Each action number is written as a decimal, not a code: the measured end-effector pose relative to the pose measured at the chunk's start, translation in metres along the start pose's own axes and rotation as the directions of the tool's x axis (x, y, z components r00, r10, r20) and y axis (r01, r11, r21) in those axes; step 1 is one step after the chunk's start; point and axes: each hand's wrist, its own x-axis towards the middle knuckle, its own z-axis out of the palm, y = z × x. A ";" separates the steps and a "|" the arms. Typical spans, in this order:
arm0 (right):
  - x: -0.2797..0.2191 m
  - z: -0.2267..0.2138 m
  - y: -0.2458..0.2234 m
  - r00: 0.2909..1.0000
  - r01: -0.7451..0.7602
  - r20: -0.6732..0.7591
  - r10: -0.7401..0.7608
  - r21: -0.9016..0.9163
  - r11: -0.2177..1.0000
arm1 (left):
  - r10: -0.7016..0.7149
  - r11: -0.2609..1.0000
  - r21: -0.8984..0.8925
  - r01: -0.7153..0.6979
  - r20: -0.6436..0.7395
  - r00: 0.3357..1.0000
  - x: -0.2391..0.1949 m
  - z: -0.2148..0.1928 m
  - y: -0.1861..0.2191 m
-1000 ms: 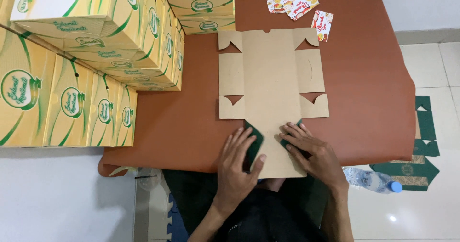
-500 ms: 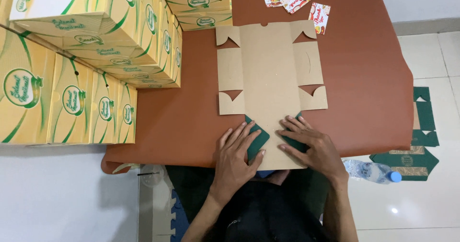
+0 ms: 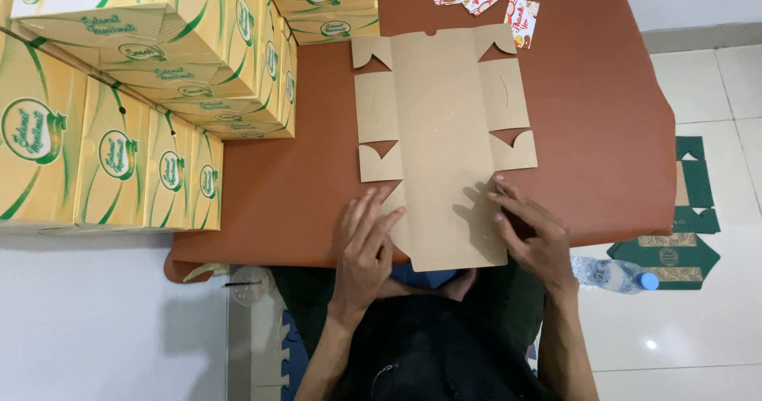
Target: The person assembles a flat cardboard box by folding its sides and tucking in the flaps. They then place small snack packets inside the box and close the lid. Finally, they pick up another flat cardboard piece and begin folding it.
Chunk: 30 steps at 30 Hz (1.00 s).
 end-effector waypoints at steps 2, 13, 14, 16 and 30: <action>-0.004 -0.010 -0.001 0.998 -0.009 -0.068 0.009 0.009 1.000 | 0.062 0.998 -0.011 -0.061 0.048 0.997 0.000 0.002 0.002; -0.012 -0.029 0.009 0.984 -0.034 0.163 0.074 -0.238 0.971 | 0.128 0.991 -0.068 -0.114 0.263 0.956 0.005 0.014 0.018; -0.016 -0.029 0.016 0.984 -0.034 0.162 0.075 -0.238 0.971 | 0.129 0.991 -0.068 -0.115 0.264 0.956 0.006 0.016 0.020; -0.023 -0.031 0.030 0.974 -0.025 0.215 0.071 -0.211 0.977 | -0.023 0.997 -0.073 0.040 0.230 0.973 0.007 0.020 0.026; -0.024 -0.002 0.013 0.993 -0.068 0.061 0.102 -0.407 0.911 | -0.012 0.989 0.138 -0.042 0.365 0.931 0.016 0.025 0.052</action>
